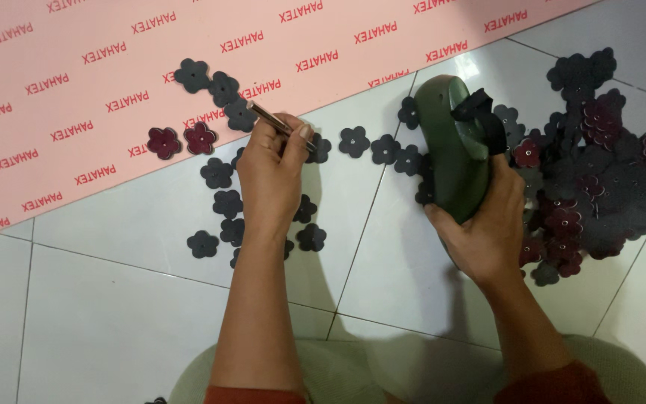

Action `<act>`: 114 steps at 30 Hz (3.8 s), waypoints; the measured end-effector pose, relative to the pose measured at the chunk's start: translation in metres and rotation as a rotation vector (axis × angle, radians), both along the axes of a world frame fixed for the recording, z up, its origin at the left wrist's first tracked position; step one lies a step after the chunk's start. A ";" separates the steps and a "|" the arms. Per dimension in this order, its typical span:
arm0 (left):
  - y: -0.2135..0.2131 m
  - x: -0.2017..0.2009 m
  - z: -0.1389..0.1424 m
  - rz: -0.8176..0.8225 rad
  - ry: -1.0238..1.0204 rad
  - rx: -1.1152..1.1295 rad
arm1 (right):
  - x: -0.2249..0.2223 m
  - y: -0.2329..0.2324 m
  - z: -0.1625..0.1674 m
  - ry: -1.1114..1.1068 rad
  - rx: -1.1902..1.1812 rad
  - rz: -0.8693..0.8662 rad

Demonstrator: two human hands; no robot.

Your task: The person is attaching small flower-shaped decorations to a green shoe using a metal tool. They pick up each decoration, place it on the shoe, and press it into place with the tool.

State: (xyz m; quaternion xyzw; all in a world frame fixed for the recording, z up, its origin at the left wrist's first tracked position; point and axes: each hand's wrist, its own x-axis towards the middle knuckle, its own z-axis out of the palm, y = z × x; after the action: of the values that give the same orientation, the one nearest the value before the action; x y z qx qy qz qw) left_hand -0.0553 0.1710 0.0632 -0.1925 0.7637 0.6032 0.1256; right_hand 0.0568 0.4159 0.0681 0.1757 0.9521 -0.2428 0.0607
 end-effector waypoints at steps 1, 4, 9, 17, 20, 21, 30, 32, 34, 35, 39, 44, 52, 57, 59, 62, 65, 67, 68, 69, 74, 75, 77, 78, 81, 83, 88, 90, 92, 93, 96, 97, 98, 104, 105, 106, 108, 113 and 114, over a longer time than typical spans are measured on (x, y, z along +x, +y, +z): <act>0.000 0.000 0.000 0.003 0.000 -0.003 | -0.001 0.001 -0.001 -0.016 -0.008 -0.009; 0.001 0.000 -0.002 0.040 -0.042 0.032 | 0.000 0.001 -0.001 0.016 0.002 0.017; 0.002 0.000 -0.005 0.060 0.009 0.096 | 0.002 0.001 -0.002 0.037 0.016 0.031; 0.003 0.001 -0.010 0.059 0.038 0.080 | 0.002 0.002 -0.003 0.030 0.011 0.027; 0.004 0.000 -0.011 0.064 0.060 0.078 | 0.002 0.002 -0.005 0.033 0.017 0.035; 0.004 0.000 -0.012 0.069 0.045 0.071 | 0.002 0.002 -0.005 0.046 0.026 0.042; 0.007 0.002 -0.012 0.087 0.062 0.067 | 0.004 0.001 -0.004 0.089 0.021 0.053; 0.009 0.003 -0.011 0.091 0.076 0.062 | 0.003 0.000 -0.003 0.093 0.018 0.060; 0.010 0.003 -0.010 0.084 0.087 0.031 | 0.002 0.000 -0.002 0.091 0.025 0.056; 0.011 0.004 -0.008 0.081 0.088 0.019 | 0.002 0.001 -0.002 0.090 0.028 0.054; 0.014 0.009 -0.003 0.024 0.065 -0.079 | 0.002 0.002 -0.004 0.092 0.009 0.060; 0.016 0.012 -0.003 -0.065 0.201 -0.169 | 0.005 0.002 -0.005 0.126 0.045 0.079; 0.027 0.019 -0.010 -0.174 0.327 -0.219 | -0.005 -0.009 0.008 0.053 0.007 -0.018; 0.048 0.024 -0.014 -0.280 0.371 -0.268 | -0.012 -0.012 0.023 0.084 -0.074 -0.027; 0.051 0.026 -0.013 -0.299 0.393 -0.266 | -0.014 -0.009 0.033 -0.022 -0.213 -0.060; 0.052 0.027 -0.011 -0.311 0.400 -0.241 | -0.008 -0.012 0.054 0.124 -0.143 0.020; 0.051 0.027 -0.009 -0.308 0.397 -0.198 | 0.012 -0.018 0.082 0.340 -0.436 0.120; 0.051 0.026 -0.010 -0.324 0.400 -0.191 | 0.022 -0.021 0.092 0.324 -0.454 0.160; 0.051 0.025 -0.011 -0.327 0.396 -0.197 | 0.023 -0.022 0.092 0.317 -0.464 0.180; 0.050 0.025 -0.012 -0.334 0.392 -0.201 | 0.021 -0.024 0.090 0.422 -0.224 0.384; 0.049 0.028 -0.015 -0.372 0.291 -0.263 | 0.005 -0.040 0.084 0.006 -0.431 0.070; 0.049 0.029 -0.014 -0.365 0.319 -0.243 | 0.007 -0.042 0.091 0.096 -0.516 0.045; 0.048 0.028 -0.013 -0.347 0.370 -0.212 | 0.012 -0.048 0.108 0.279 -0.687 -0.006; 0.050 0.028 -0.013 -0.332 0.389 -0.197 | 0.014 -0.048 0.115 0.243 -0.561 0.004; 0.051 0.025 -0.014 -0.326 0.400 -0.166 | 0.013 -0.042 0.118 0.313 -0.068 0.282; 0.051 0.026 -0.015 -0.347 0.359 -0.183 | 0.008 -0.039 0.103 0.566 0.459 0.785; 0.049 0.029 -0.015 -0.341 0.423 -0.234 | 0.010 -0.030 0.074 0.089 -0.617 0.069; 0.047 0.028 -0.015 -0.293 0.362 -0.175 | 0.009 -0.021 0.067 0.087 -0.672 -0.043; 0.051 0.026 -0.015 -0.269 0.317 -0.089 | 0.003 -0.008 0.055 0.014 -0.496 -0.246; 0.053 0.025 -0.015 -0.259 0.298 -0.056 | -0.001 -0.003 0.044 0.063 -0.550 -0.278; 0.063 0.028 -0.013 -0.273 0.203 0.072 | -0.001 0.019 0.015 0.122 -0.637 -0.335; 0.064 0.027 -0.012 -0.298 0.173 0.115 | 0.002 0.024 0.006 0.114 -0.629 -0.354; 0.064 0.026 -0.011 -0.307 0.157 0.120 | 0.004 0.028 -0.002 0.103 -0.621 -0.367; 0.033 0.005 0.010 0.004 0.238 0.182 | 0.008 0.041 -0.018 0.217 -0.696 -0.157; 0.020 0.003 0.014 0.076 0.245 0.111 | 0.007 0.042 -0.018 0.206 -0.683 -0.153; 0.008 0.003 0.017 0.178 0.182 0.123 | 0.006 0.041 -0.018 0.197 -0.672 -0.150; -0.014 0.001 0.017 0.294 0.167 0.158 | 0.004 0.039 -0.018 0.165 -0.645 -0.178; -0.031 0.006 0.004 0.293 0.268 0.238 | 0.007 0.026 -0.018 0.147 -0.526 -0.126; -0.031 0.008 0.001 0.297 0.235 0.200 | 0.008 0.023 -0.017 0.141 -0.488 -0.121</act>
State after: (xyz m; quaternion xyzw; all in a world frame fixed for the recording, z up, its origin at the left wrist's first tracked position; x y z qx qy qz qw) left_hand -0.0472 0.1402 0.0646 -0.2179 0.6726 0.7063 -0.0359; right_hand 0.0650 0.4394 0.0510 0.1951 0.8550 -0.4801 0.0204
